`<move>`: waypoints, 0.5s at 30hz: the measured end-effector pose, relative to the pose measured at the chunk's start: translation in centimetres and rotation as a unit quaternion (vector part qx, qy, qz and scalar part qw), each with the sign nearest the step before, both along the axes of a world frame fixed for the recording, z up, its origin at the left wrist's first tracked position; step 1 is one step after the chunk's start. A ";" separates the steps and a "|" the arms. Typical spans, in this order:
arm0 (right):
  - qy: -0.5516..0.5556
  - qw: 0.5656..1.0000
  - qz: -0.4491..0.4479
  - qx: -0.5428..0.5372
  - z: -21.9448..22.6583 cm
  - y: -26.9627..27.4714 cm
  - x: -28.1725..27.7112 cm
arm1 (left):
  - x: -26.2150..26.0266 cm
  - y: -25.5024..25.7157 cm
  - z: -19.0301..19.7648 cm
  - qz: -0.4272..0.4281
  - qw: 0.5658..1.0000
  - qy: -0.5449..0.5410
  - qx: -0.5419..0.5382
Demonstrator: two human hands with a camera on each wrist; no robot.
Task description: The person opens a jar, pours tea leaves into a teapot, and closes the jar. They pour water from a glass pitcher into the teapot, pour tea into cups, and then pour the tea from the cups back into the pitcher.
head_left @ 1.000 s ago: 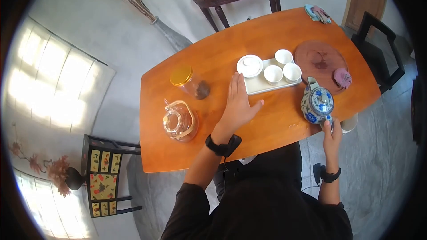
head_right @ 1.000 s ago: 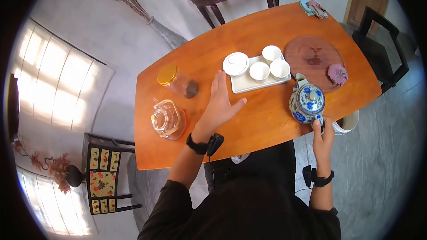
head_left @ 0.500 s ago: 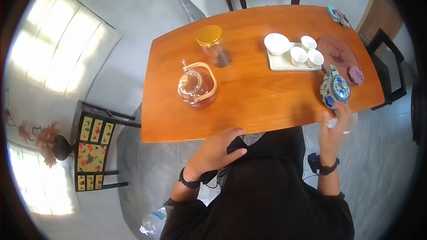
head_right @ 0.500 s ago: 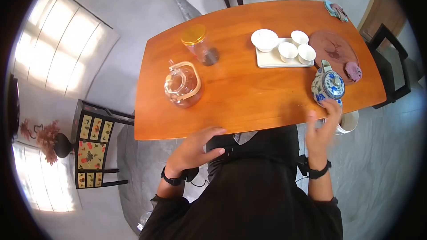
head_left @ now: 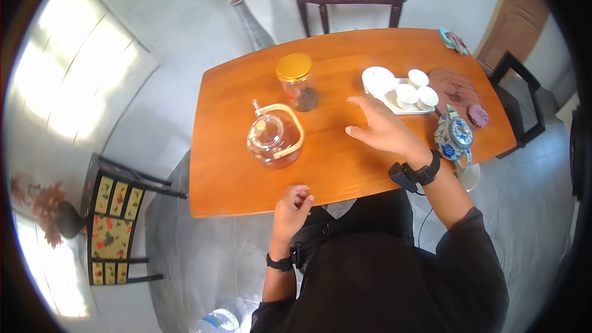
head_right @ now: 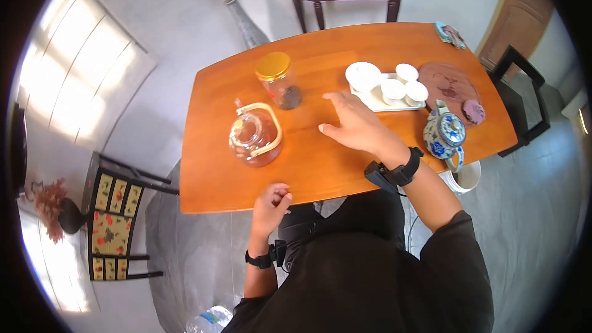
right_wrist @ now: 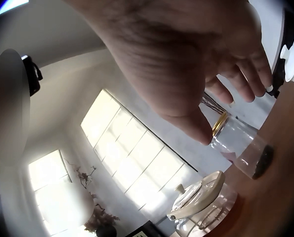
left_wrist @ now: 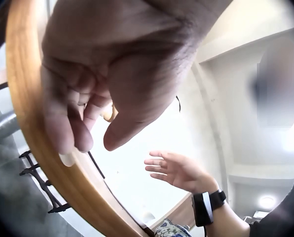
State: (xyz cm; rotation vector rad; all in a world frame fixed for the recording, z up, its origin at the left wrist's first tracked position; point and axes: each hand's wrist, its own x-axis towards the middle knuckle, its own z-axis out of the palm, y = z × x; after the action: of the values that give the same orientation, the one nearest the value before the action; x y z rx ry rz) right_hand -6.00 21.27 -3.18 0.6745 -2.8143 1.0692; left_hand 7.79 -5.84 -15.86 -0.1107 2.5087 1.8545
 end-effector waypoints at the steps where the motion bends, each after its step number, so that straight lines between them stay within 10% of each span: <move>1: 0.000 1.000 -0.016 0.004 0.4 1.0 0.4 | -0.5 0.1 0.2 -0.016 1.000 0.000 0.004; 6: 0.216 0.945 -0.228 0.097 0.3 9.9 4.4 | -1.5 -0.7 2.0 -0.033 0.997 -0.072 0.008; 11: 0.087 0.879 -0.412 0.221 0.4 17.8 7.4 | -2.6 -1.8 1.9 -0.049 0.985 -0.146 0.073; 15: 0.078 0.896 -0.384 0.210 -2.0 19.2 7.3 | -3.1 -1.5 2.0 -0.048 0.986 -0.153 0.050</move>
State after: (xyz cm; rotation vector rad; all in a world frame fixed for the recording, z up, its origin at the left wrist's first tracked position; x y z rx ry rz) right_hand 1.28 40.45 -5.21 -0.3431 -2.7385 0.2566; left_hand 4.71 -7.33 -13.83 -0.2474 2.1741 1.7676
